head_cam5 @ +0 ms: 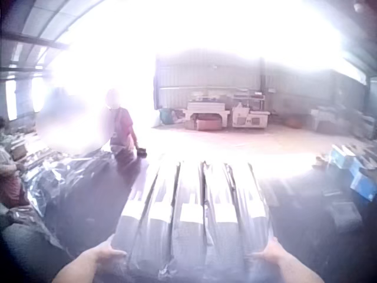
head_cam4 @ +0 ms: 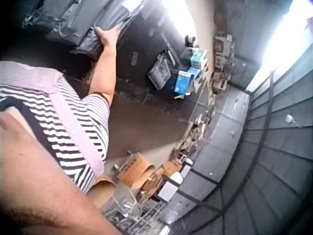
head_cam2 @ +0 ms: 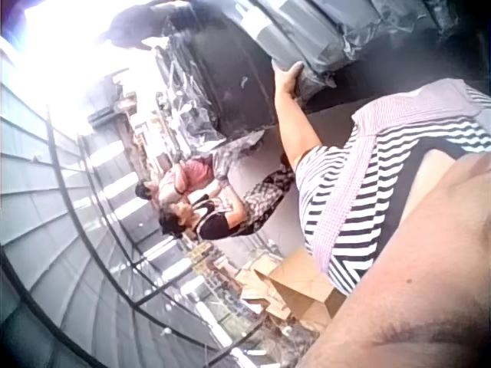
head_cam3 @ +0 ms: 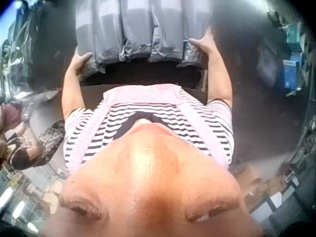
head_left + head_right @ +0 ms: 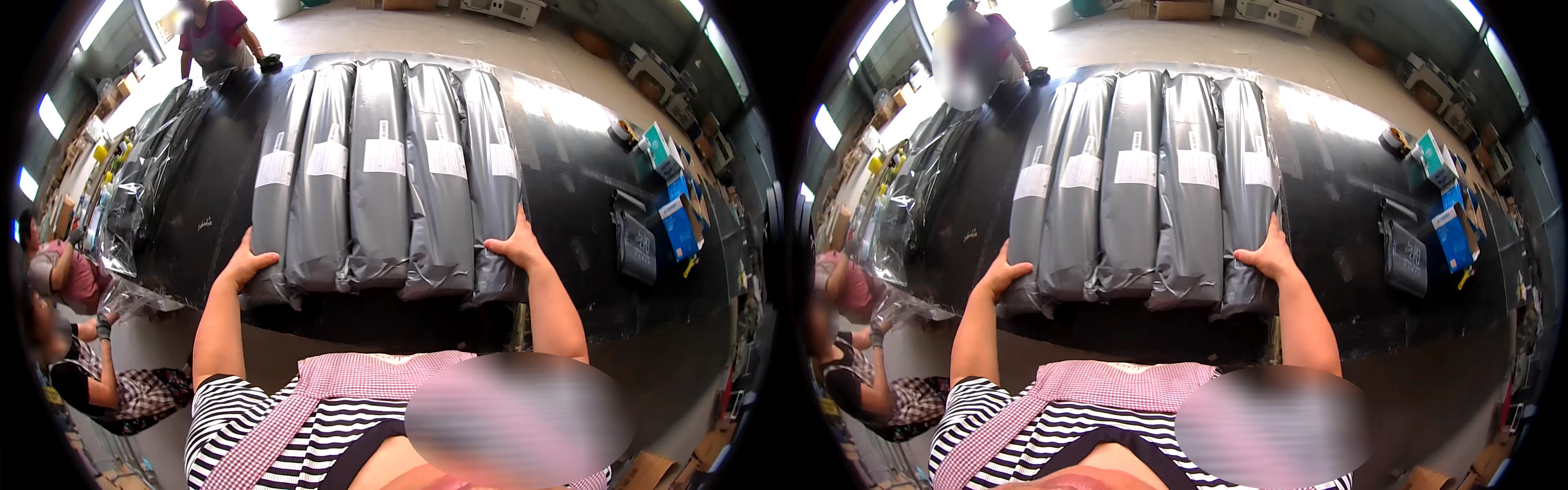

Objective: The person peels barcode labels from a sheet and applies them to packaged items on a table, then covers the items with a large plastic sheet and uses a handheld tape dispenser to secure the plastic wrap.

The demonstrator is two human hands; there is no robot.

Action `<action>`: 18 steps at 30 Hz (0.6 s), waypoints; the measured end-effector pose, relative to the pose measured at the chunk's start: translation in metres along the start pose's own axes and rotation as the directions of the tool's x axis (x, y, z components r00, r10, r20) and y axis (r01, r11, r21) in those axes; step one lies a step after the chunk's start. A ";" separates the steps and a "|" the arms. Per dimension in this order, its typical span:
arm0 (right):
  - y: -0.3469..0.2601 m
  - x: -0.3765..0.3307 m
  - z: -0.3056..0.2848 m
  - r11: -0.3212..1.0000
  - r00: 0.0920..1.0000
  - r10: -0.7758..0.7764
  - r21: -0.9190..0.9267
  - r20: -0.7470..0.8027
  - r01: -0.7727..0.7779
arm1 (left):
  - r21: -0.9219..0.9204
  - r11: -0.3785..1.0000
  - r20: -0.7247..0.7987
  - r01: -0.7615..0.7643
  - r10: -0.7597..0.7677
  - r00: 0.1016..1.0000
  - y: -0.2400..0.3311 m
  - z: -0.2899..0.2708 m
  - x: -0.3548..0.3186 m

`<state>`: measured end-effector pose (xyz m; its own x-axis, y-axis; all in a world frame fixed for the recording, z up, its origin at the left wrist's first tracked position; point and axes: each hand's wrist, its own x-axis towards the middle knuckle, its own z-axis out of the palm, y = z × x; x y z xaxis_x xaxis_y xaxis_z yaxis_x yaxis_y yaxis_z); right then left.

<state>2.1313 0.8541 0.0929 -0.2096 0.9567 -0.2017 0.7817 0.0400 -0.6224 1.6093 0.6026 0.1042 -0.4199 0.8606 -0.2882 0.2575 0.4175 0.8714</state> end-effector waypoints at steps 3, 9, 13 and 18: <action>0.027 0.007 -0.007 0.983 0.984 -0.172 0.050 -0.040 0.174 | 0.178 0.984 -0.040 -0.003 0.011 0.999 0.014 0.024 -0.018; 0.061 0.011 -0.013 0.890 0.957 -0.290 0.361 -0.022 0.278 | 0.428 0.894 -0.022 0.131 -0.135 0.991 0.020 0.030 -0.021; 0.071 0.014 -0.006 0.886 0.961 -0.277 0.388 0.005 0.253 | 0.394 0.903 -0.123 0.173 -0.135 0.983 0.000 0.048 -0.012; 0.080 0.041 -0.006 0.919 0.945 -0.326 0.239 0.015 0.313 | 0.462 0.879 -0.464 0.115 0.129 0.877 -0.013 0.060 -0.040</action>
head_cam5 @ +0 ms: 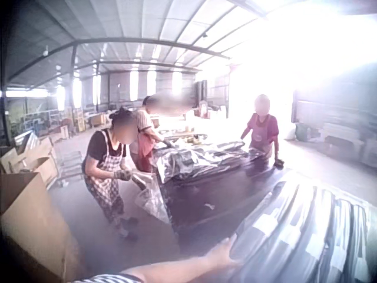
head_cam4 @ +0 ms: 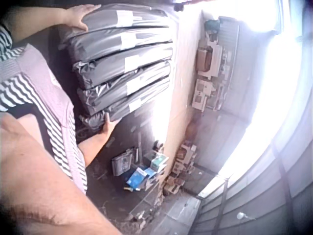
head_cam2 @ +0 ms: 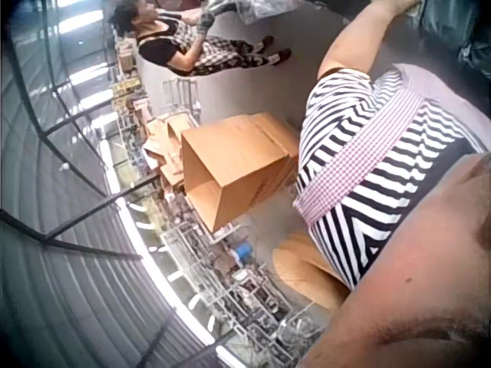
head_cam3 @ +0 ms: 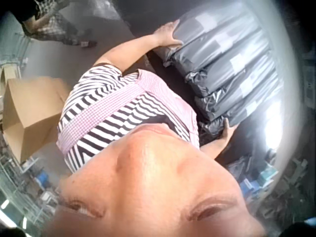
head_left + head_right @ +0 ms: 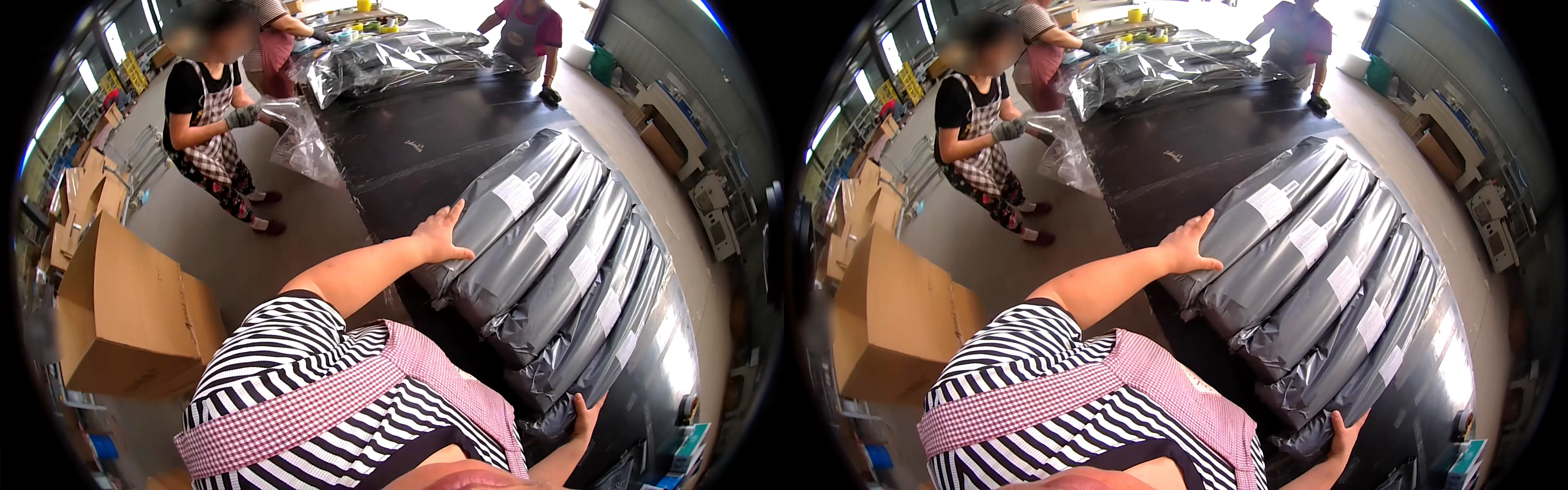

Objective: The person peels barcode labels from a sheet and applies them to packaged items on a table, then covers the items with a large plastic sheet and uses a handheld tape dispenser to secure the plastic wrap.

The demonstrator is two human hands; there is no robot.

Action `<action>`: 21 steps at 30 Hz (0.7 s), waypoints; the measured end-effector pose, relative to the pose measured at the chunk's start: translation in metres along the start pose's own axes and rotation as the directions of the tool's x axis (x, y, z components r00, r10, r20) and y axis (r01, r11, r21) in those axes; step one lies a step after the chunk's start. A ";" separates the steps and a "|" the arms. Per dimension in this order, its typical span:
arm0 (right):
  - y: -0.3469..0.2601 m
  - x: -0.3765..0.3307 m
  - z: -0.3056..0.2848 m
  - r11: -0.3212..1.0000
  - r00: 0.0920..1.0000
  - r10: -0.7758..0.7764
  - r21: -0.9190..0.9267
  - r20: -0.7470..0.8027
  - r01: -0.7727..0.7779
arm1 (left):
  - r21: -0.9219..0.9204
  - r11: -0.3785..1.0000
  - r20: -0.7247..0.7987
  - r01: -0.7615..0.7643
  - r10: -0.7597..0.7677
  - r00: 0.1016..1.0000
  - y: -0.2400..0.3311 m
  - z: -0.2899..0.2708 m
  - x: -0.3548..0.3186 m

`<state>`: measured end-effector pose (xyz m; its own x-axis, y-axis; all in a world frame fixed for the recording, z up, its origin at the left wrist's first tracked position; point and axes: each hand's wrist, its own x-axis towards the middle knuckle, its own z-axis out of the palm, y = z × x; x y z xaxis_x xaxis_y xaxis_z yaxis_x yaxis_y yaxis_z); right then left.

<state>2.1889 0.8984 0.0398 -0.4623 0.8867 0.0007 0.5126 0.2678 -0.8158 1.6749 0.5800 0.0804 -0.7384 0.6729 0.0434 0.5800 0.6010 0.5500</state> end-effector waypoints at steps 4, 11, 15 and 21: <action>-0.047 -0.009 0.012 0.997 0.942 -0.082 -0.015 -0.327 0.081 | -0.097 0.834 -0.400 -0.542 0.466 0.789 0.004 -0.003 -0.047; -0.174 -0.034 0.085 0.907 0.907 -0.418 0.042 -0.050 0.420 | -0.290 0.843 -0.144 -0.453 0.430 0.891 -0.035 -0.027 -0.132; -0.194 -0.046 0.131 0.907 0.909 -0.414 0.109 0.054 0.407 | -0.310 0.856 -0.139 -0.413 0.388 0.911 -0.063 -0.035 -0.139; -0.248 -0.071 0.197 0.873 0.863 -0.487 0.086 0.135 0.480 | -0.377 0.830 -0.050 -0.411 0.425 0.904 -0.117 -0.055 -0.144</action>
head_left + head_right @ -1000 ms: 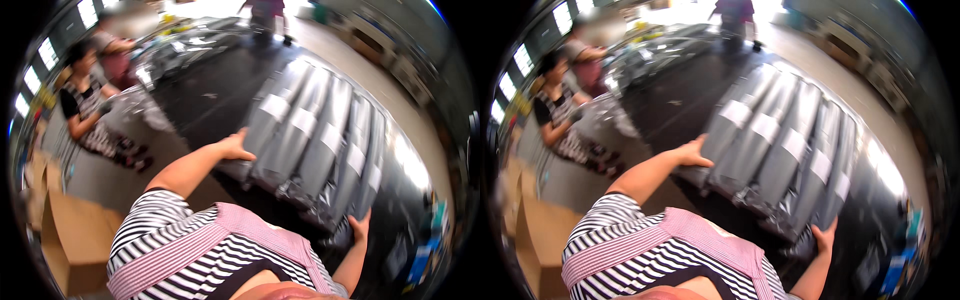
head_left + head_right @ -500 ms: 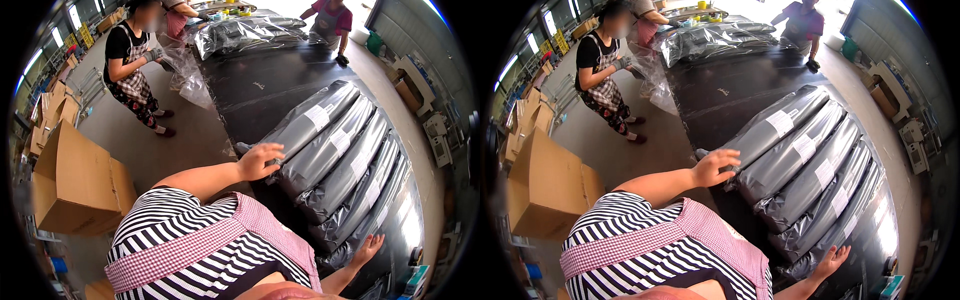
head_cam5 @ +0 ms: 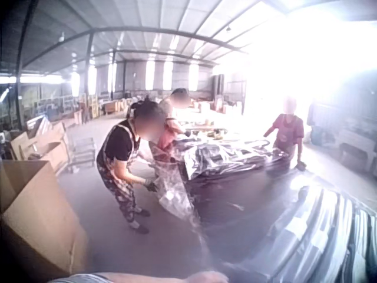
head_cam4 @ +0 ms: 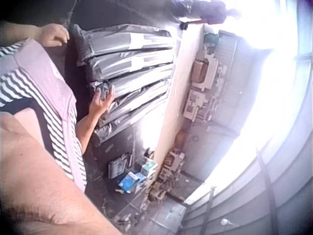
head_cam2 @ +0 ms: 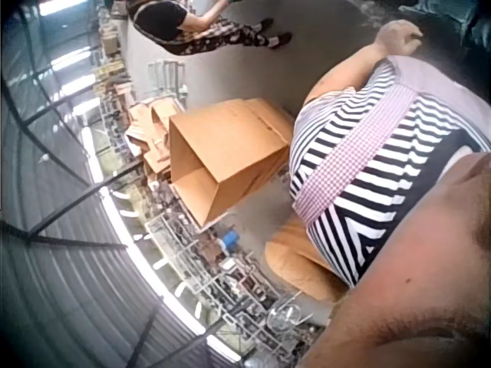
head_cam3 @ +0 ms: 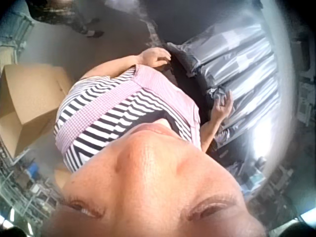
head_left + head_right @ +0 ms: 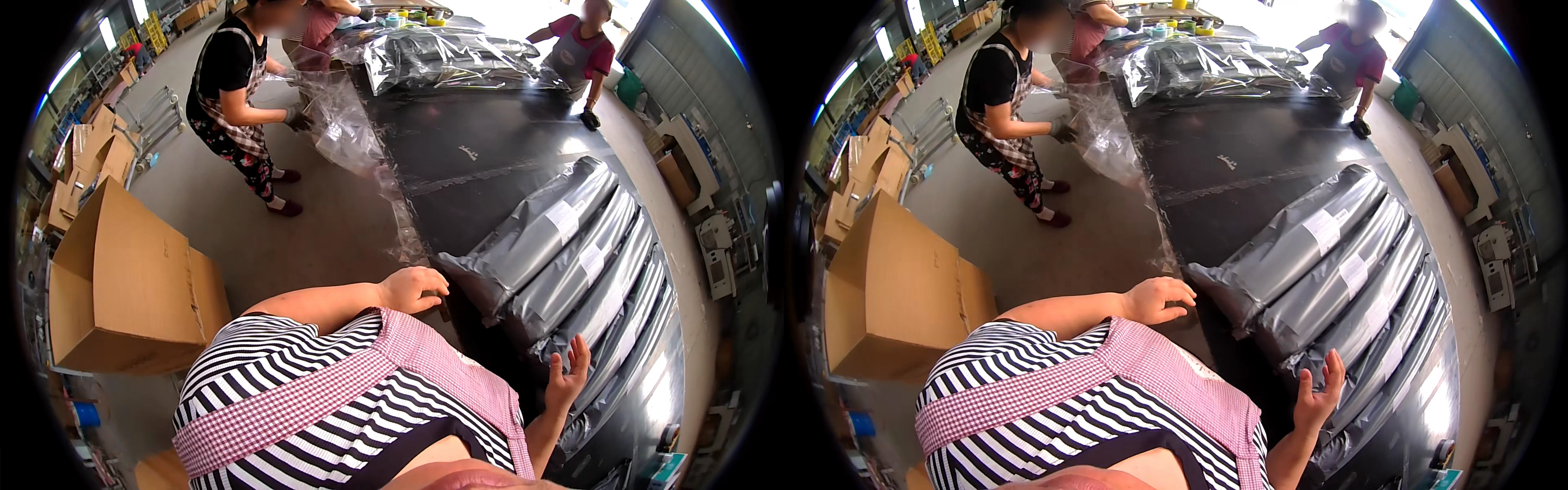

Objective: The person peels barcode labels from a sheet and applies them to packaged items on a table, then covers the items with a large plastic sheet and uses a handheld tape dispenser to secure the plastic wrap.

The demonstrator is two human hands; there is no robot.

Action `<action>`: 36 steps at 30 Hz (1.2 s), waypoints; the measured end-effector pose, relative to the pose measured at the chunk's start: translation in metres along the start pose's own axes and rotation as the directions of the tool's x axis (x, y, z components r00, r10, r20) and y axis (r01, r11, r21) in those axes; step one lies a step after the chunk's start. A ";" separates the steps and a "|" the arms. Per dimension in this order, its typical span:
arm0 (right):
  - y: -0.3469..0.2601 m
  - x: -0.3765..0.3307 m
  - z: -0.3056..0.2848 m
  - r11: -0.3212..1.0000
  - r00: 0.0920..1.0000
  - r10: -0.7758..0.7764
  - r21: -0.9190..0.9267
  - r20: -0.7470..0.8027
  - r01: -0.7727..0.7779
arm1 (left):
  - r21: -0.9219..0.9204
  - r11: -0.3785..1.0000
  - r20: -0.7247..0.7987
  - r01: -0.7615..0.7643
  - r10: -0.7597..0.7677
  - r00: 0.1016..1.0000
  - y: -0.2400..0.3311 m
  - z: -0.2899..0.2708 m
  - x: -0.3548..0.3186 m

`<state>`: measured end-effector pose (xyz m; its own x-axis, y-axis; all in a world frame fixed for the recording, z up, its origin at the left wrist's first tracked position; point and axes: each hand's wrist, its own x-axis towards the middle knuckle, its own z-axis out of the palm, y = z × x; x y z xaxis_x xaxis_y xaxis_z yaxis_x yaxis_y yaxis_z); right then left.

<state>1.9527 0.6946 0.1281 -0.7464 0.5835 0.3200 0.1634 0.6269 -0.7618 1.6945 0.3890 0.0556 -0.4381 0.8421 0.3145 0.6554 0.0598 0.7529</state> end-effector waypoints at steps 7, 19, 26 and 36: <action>-0.086 0.026 0.114 0.993 0.994 -0.103 0.053 0.021 0.102 | -0.007 0.999 0.082 0.048 -0.048 0.995 -0.073 -0.068 -0.045; -0.146 0.068 0.286 0.983 0.881 -0.099 -0.093 0.463 0.159 | -0.019 0.981 0.131 0.192 -0.188 0.973 -0.145 -0.165 -0.102; -0.087 0.091 0.349 0.822 0.891 0.035 -0.520 0.453 0.233 | -0.125 0.931 0.140 0.344 -0.327 0.935 -0.164 -0.172 -0.143; -0.078 0.108 0.369 0.691 0.866 0.191 -0.690 0.463 0.216 | -0.154 0.858 -0.033 0.489 -0.499 0.866 -0.173 -0.187 -0.180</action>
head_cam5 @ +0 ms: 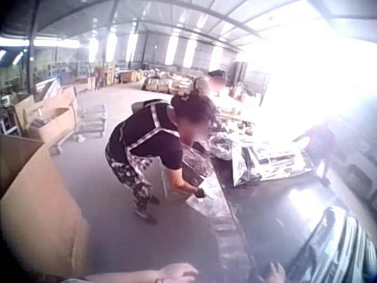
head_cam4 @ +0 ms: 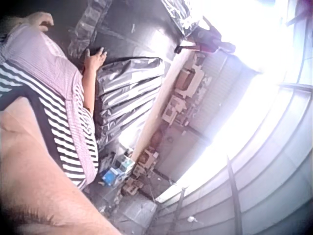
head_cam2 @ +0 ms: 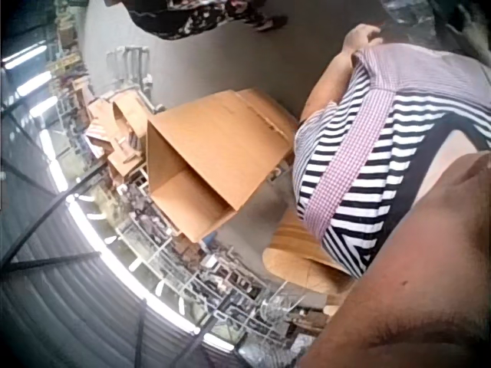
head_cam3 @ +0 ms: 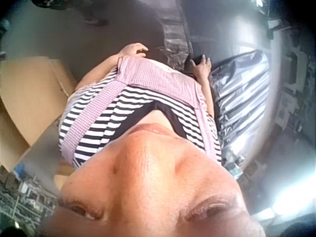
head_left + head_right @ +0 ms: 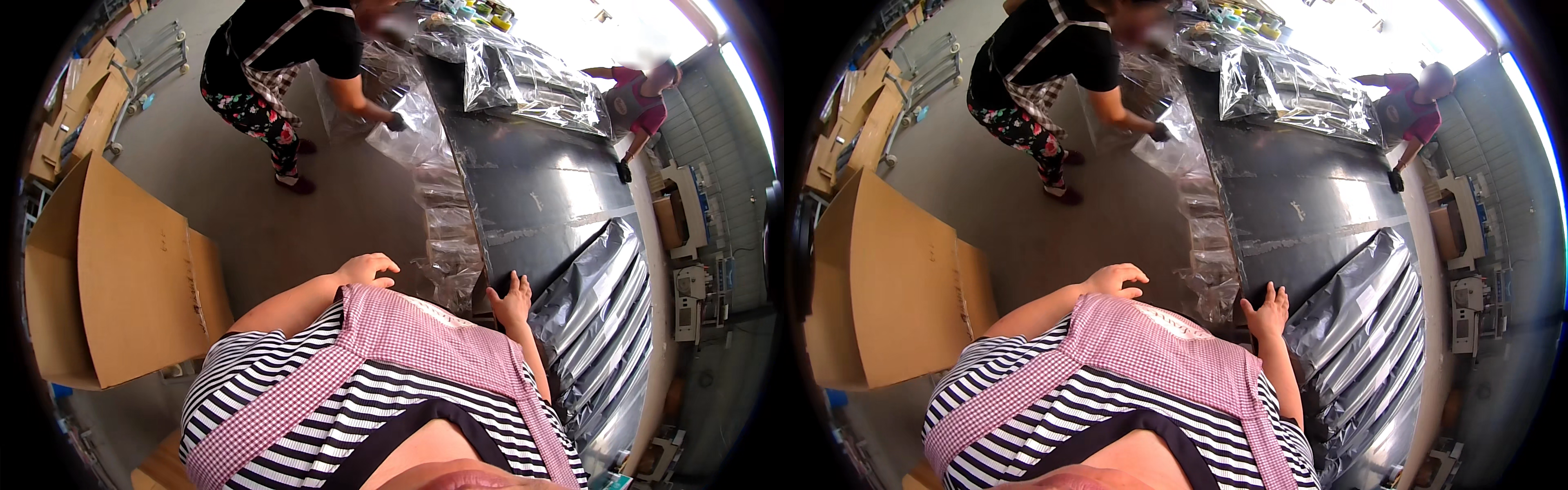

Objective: The person peels barcode labels from a sheet and applies them to packaged items on a table, then covers the items with a large plastic sheet and uses a handheld tape dispenser to secure the plastic wrap.

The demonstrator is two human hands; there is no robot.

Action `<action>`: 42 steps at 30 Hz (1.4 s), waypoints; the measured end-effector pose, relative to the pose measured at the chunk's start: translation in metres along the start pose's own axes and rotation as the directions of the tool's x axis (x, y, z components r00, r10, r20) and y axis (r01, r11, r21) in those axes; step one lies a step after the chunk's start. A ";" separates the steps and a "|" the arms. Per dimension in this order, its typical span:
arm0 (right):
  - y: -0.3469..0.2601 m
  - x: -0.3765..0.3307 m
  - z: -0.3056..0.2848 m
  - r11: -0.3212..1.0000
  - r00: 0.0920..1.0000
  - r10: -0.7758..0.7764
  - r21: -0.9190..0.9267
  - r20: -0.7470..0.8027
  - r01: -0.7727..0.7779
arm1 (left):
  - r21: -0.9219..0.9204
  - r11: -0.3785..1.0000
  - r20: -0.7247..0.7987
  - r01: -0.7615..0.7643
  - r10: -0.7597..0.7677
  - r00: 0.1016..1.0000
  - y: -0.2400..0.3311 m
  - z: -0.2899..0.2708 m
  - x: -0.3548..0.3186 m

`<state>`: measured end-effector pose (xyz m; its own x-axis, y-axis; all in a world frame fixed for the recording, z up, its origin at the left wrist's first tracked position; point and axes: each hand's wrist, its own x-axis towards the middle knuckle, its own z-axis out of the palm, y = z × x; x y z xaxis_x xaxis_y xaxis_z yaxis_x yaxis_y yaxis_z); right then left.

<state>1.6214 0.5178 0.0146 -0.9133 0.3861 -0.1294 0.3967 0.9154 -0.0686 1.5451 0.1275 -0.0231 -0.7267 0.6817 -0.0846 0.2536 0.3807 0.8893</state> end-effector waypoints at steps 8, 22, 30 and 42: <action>-0.002 0.000 -0.007 1.000 0.998 0.016 -0.002 0.054 -0.016 | 0.007 1.000 0.041 0.019 -0.019 0.999 0.001 0.005 0.012; 0.002 0.001 -0.004 1.000 0.997 0.023 0.009 0.077 -0.024 | 0.125 0.985 0.224 -0.122 0.092 0.970 0.015 0.016 0.042; 0.000 0.001 -0.006 0.999 0.997 0.033 0.001 0.076 -0.033 | 0.109 0.992 0.231 -0.060 0.034 0.972 0.016 0.017 0.039; 0.004 0.003 -0.002 0.999 0.994 0.046 0.004 0.097 -0.047 | 0.073 0.996 0.240 -0.049 0.030 0.970 0.015 0.020 0.041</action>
<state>1.6196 0.5232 0.0160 -0.8807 0.4151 -0.2282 0.4395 0.8957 -0.0668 1.5318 0.1737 -0.0221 -0.5444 0.8228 -0.1632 0.3348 0.3915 0.8571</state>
